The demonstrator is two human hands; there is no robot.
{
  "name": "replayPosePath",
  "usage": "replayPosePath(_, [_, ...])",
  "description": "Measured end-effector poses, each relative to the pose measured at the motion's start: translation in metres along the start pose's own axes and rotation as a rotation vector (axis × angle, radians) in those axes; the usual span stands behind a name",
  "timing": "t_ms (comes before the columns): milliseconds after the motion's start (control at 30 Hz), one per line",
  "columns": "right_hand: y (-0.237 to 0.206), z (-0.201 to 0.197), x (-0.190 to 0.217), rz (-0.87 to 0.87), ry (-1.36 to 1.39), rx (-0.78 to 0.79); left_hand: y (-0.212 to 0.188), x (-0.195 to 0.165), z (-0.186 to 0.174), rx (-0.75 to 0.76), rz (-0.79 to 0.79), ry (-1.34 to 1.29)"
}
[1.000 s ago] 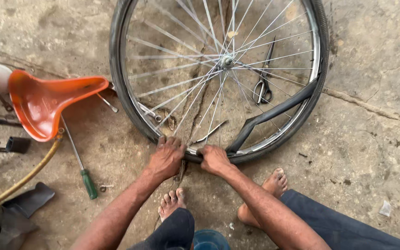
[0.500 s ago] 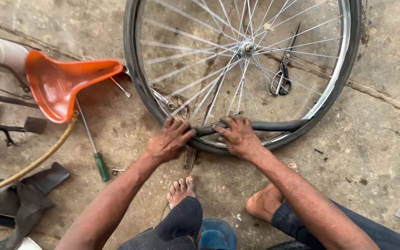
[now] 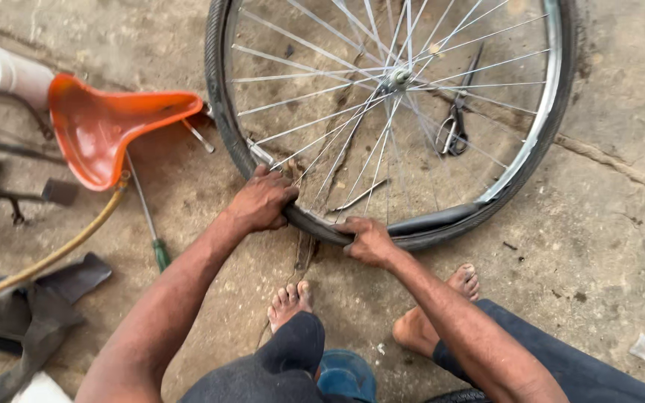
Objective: The person removes a bicycle tire from the rim, inspects the inner tube, and then reassembles the tire onto the rim by hand. The person uses tire levers to pry the tire off and on.
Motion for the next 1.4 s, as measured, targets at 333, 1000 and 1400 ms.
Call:
replayPosePath(333, [0.026, 0.008, 0.008, 0.263, -0.15, 0.276, 0.002, -0.028, 0.026, 0.171, -0.119, 0.1])
replayPosePath(1000, [-0.037, 0.014, 0.008, -0.028, -0.419, -0.188, 0.004, -0.045, 0.035, -0.14, 0.07, -0.023])
replayPosePath(1400, [0.0, 0.02, -0.004, -0.049, -0.225, -0.029, -0.008, -0.039, 0.035, -0.185, 0.102, -0.014])
Point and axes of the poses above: each hand's wrist, its own y-axis towards the middle knuckle, its own z-axis out of the palm, x = y × z, the point moved 2 cm from there along y, towards the middle knuckle, and after that the axes turned 12 degrees about x, right-handed, at the moved point
